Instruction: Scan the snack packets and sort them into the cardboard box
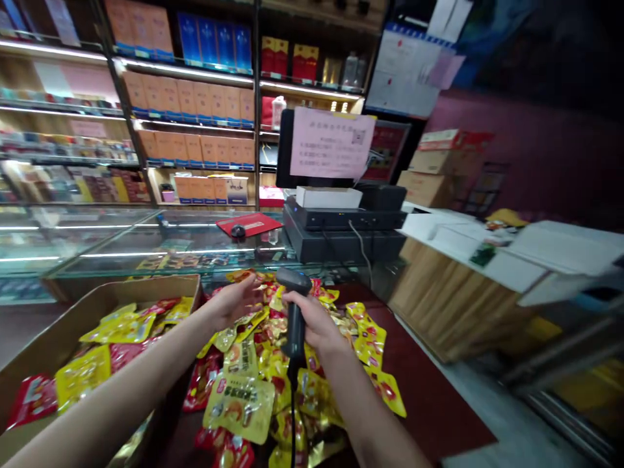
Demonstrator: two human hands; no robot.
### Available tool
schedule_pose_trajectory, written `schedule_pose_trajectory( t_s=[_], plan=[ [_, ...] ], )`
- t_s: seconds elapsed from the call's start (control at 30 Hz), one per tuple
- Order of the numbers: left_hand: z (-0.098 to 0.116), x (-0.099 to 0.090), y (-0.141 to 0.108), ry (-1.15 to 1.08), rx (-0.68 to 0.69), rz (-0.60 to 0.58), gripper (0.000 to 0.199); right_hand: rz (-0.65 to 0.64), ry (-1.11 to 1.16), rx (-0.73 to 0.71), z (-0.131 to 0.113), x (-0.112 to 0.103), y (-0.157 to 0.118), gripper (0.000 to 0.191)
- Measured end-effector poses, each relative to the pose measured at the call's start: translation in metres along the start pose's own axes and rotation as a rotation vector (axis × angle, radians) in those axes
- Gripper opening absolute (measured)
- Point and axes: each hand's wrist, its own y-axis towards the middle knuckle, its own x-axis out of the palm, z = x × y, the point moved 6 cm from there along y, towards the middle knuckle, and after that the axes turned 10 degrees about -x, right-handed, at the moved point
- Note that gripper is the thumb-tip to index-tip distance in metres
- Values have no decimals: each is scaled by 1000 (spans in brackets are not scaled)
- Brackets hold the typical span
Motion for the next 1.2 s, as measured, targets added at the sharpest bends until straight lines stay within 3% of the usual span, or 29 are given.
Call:
schedule_pose_trajectory(
  t_s=[0.17, 0.33, 0.5, 0.67, 0.9, 1.0, 1.07, 1.2],
  plan=[
    [-34, 40, 42, -28, -184, -61, 48, 130, -111, -16, -8, -65, 20, 15],
    [-55, 51, 72, -75, -246, -83, 51, 141, -172, 59, 1, -86, 45, 19],
    [-56, 44, 88, -52, -224, -30, 48, 114, -174, 89, 19, -86, 66, 15],
    [-43, 40, 82, 71, -155, -16, 35, 111, -110, 65, 31, -82, 72, 5],
    [-22, 29, 80, 194, 204, 69, 26, 132, 19, -27, 26, -58, 51, 12],
    [-16, 28, 77, 72, 323, 83, 24, 140, 53, -84, 21, -46, 36, 17],
    [-14, 29, 74, -56, 292, 54, 26, 147, 64, -127, 17, -42, 25, 20],
    [-15, 41, 69, -42, 69, -188, 32, 138, -65, -228, 12, -42, 4, 16]
  ],
)
